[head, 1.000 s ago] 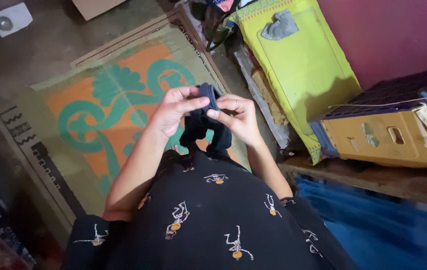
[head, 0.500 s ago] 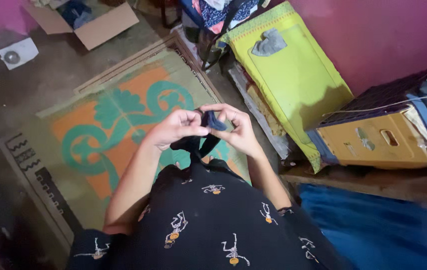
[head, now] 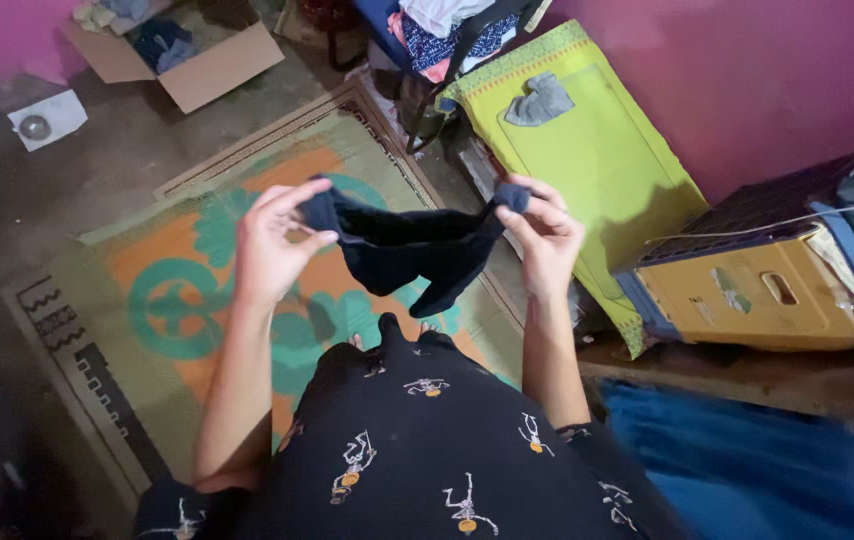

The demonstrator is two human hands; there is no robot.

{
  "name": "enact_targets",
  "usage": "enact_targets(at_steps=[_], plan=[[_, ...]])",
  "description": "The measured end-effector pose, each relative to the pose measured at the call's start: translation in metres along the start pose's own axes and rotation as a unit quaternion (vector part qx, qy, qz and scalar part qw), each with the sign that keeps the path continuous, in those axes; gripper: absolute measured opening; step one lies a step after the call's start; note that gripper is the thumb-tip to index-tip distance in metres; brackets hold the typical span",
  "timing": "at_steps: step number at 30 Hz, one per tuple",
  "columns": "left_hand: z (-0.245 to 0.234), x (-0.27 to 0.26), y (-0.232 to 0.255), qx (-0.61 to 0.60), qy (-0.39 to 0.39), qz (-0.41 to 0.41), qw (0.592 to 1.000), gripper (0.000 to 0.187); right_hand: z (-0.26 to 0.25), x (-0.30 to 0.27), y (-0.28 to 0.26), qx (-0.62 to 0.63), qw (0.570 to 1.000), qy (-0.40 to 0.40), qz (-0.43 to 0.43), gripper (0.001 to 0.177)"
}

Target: The person folds several pieces of clothing by hand, including a white cloth, a dark garment, and a light-colored item. Each item is picked up, unfolded, folded neatly, and placed back on a nearby chair.

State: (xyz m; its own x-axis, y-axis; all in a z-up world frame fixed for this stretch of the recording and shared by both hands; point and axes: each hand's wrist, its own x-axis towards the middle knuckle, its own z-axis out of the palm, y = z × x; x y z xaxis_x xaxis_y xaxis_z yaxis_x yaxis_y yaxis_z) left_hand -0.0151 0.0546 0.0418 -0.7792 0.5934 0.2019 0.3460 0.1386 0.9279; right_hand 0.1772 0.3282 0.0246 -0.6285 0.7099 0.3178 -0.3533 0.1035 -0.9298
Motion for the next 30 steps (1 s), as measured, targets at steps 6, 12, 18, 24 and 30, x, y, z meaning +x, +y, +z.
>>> enact_targets(at_steps=[6,12,18,24,30], plan=[[-0.017,-0.005,-0.008,0.126,0.105,0.017,0.986,0.069,-0.031,0.002,0.018,0.044,0.998,0.053,-0.008,0.025],[-0.028,-0.01,-0.009,0.151,0.115,-0.03,0.981,0.074,-0.041,0.002,0.017,0.067,0.996,0.024,-0.05,0.021],[-0.03,-0.009,-0.007,-0.059,0.047,-0.114,0.991,0.066,-0.04,0.004,0.006,0.095,0.995,0.001,-0.007,0.021],[-0.027,-0.012,-0.005,0.074,0.034,-0.014,0.997,0.06,-0.039,0.008,0.005,0.028,0.999,0.015,-0.011,0.023],[-0.022,-0.008,-0.002,0.207,0.085,0.02,0.974,0.032,-0.023,0.01,-0.001,-0.071,0.997,0.034,-0.001,0.026]])
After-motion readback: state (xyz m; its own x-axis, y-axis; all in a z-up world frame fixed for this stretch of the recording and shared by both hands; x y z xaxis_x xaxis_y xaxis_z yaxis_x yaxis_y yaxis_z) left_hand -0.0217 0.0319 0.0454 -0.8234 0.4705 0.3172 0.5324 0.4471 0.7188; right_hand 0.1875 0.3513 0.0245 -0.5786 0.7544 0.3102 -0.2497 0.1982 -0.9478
